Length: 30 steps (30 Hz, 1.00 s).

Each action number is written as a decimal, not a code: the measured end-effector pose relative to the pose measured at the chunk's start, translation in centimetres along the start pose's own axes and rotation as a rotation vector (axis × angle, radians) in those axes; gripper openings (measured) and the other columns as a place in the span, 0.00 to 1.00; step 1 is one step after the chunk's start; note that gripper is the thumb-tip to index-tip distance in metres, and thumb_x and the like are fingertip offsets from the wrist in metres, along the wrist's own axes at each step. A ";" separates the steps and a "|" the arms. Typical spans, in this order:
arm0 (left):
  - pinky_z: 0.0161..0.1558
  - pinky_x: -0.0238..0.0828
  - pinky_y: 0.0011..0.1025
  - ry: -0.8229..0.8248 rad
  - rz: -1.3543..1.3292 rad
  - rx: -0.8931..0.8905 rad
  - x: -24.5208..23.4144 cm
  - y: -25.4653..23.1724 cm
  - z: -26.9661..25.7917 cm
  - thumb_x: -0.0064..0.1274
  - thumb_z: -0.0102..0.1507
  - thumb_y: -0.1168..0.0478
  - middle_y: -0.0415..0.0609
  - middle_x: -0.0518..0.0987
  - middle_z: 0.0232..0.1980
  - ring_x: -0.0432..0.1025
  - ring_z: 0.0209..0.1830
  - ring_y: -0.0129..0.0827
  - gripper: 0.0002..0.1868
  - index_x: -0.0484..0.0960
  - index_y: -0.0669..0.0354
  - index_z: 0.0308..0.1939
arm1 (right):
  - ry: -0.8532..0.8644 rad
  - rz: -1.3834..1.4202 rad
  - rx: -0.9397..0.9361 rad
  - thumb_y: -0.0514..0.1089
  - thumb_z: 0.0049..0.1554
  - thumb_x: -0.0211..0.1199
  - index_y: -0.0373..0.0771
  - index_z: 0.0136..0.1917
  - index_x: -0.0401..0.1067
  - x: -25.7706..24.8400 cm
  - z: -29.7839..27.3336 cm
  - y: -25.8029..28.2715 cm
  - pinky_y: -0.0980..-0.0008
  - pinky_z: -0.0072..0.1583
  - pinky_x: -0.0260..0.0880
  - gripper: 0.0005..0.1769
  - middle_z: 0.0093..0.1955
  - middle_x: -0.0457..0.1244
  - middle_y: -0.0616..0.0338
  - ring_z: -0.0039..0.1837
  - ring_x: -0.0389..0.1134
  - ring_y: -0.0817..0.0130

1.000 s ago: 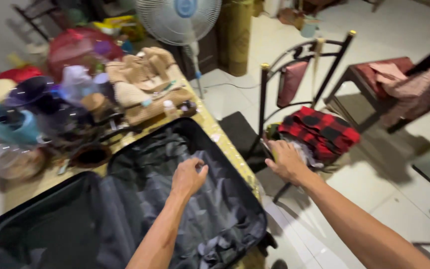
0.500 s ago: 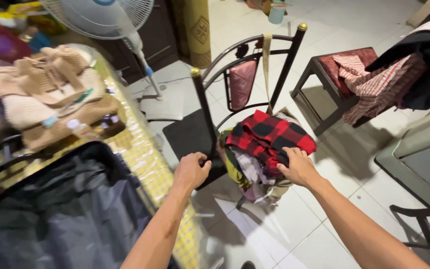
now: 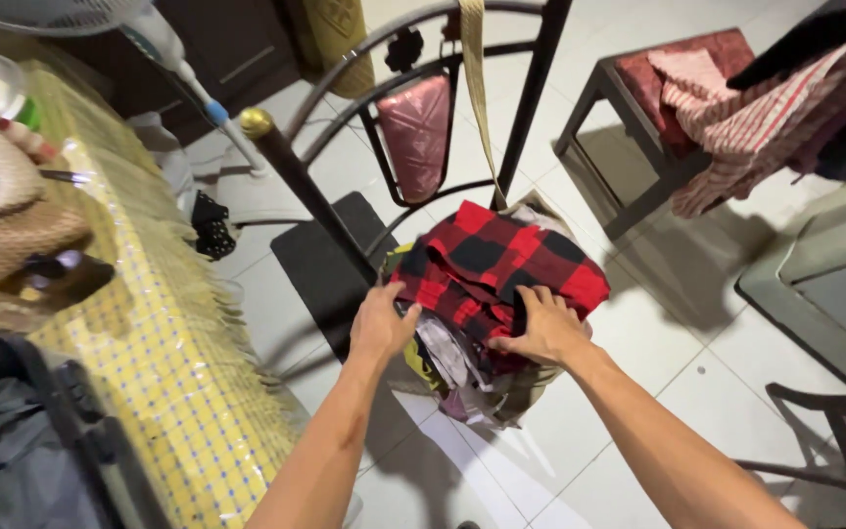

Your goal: Folding and packing clothes into a silver suitcase.

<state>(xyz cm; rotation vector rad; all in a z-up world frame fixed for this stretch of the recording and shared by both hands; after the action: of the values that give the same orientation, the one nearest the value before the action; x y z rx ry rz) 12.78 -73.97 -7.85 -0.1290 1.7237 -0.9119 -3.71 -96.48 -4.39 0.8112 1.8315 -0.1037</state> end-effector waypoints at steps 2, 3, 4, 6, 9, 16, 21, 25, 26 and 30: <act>0.59 0.69 0.46 0.013 -0.017 -0.060 1.8 0.4 1.4 0.64 0.57 0.49 0.61 0.77 0.59 0.72 0.60 0.55 0.31 0.78 0.56 0.62 | -0.007 -0.021 0.028 0.75 0.36 0.75 0.45 0.79 0.51 0.3 -0.4 1.2 0.40 0.71 0.57 0.68 0.78 0.49 0.46 0.76 0.53 0.43; 0.60 0.68 0.46 0.016 -0.034 -0.118 2.6 0.5 2.2 0.64 0.57 0.49 0.62 0.76 0.61 0.70 0.62 0.55 0.35 0.75 0.58 0.65 | -0.021 -0.045 0.048 0.76 0.34 0.75 0.47 0.79 0.50 0.3 -0.5 1.9 0.38 0.70 0.57 0.70 0.78 0.48 0.45 0.76 0.53 0.42; 0.60 0.68 0.46 0.024 -0.037 -0.119 3.2 0.6 2.5 0.64 0.57 0.49 0.62 0.76 0.61 0.70 0.62 0.55 0.35 0.75 0.58 0.65 | -0.016 -0.047 0.055 0.76 0.34 0.75 0.47 0.79 0.50 0.7 -0.4 1.9 0.38 0.70 0.57 0.70 0.78 0.48 0.45 0.76 0.53 0.42; 0.63 0.70 0.42 0.041 -0.152 -0.246 4.0 0.8 3.3 0.63 0.58 0.48 0.59 0.77 0.63 0.73 0.64 0.51 0.37 0.73 0.60 0.67 | -0.055 -0.106 -0.040 0.77 0.33 0.78 0.45 0.81 0.47 1.1 -0.3 2.5 0.35 0.69 0.53 0.75 0.76 0.46 0.38 0.74 0.50 0.37; 0.59 0.67 0.45 -0.038 0.025 -0.276 4.5 0.8 3.7 0.68 0.54 0.49 0.59 0.74 0.64 0.68 0.62 0.54 0.40 0.70 0.58 0.67 | -0.035 -0.157 -0.053 0.68 0.36 0.77 0.41 0.79 0.47 1.6 -0.5 3.1 0.39 0.69 0.57 0.69 0.72 0.52 0.45 0.72 0.55 0.45; 0.54 0.75 0.42 0.067 -0.058 -0.260 4.1 2.6 3.7 0.69 0.55 0.54 0.53 0.84 0.52 0.78 0.54 0.48 0.27 0.82 0.51 0.57 | -0.156 0.025 -0.123 0.45 0.49 0.66 0.33 0.58 0.69 2.3 2.7 -0.8 0.48 0.61 0.68 0.25 0.57 0.66 0.42 0.61 0.67 0.41; 0.48 0.79 0.36 0.011 -0.218 -0.101 5.6 3.7 4.5 0.65 0.58 0.61 0.53 0.86 0.40 0.83 0.41 0.42 0.17 0.84 0.58 0.50 | -0.259 0.403 -0.063 0.38 0.49 0.56 0.32 0.52 0.71 -0.1 2.5 -1.4 0.47 0.54 0.69 0.17 0.43 0.68 0.35 0.51 0.71 0.37; 0.44 0.82 0.41 0.105 -0.515 -0.220 2.2 -2.6 3.0 0.57 0.61 0.65 0.54 0.86 0.43 0.85 0.39 0.49 0.16 0.79 0.61 0.54 | -0.511 0.425 -0.181 0.37 0.51 0.55 0.32 0.52 0.71 -2.1 2.0 -2.4 0.49 0.53 0.69 0.15 0.43 0.67 0.37 0.50 0.70 0.38; 0.48 0.76 0.42 -0.042 -0.434 -0.048 0.8 -4.2 2.6 0.58 0.57 0.67 0.57 0.84 0.47 0.80 0.46 0.52 0.24 0.77 0.59 0.58 | -0.563 0.383 -0.217 0.38 0.51 0.56 0.32 0.51 0.71 -3.2 1.9 -2.4 0.50 0.53 0.69 0.14 0.44 0.67 0.37 0.49 0.69 0.39; 0.56 0.69 0.41 -0.041 -0.363 0.075 -4.5 -9.1 1.4 0.52 0.60 0.70 0.61 0.79 0.56 0.74 0.57 0.54 0.33 0.73 0.46 0.70 | -0.597 0.307 -0.272 0.42 0.50 0.62 0.33 0.50 0.73 -9.6 -1.5 -0.2 0.54 0.52 0.70 0.15 0.44 0.67 0.41 0.47 0.70 0.45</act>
<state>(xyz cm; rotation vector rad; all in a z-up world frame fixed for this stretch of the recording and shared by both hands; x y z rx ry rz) 12.46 -78.64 1.22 -0.4186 1.6530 -1.2279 -3.21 -100.56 4.37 0.7569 1.1180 0.0925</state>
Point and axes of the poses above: each hand's wrist, its own z-axis towards the middle knuckle, its own x-axis out of the palm, y = z × x, the point moved 1 cm from there along z, towards the middle knuckle
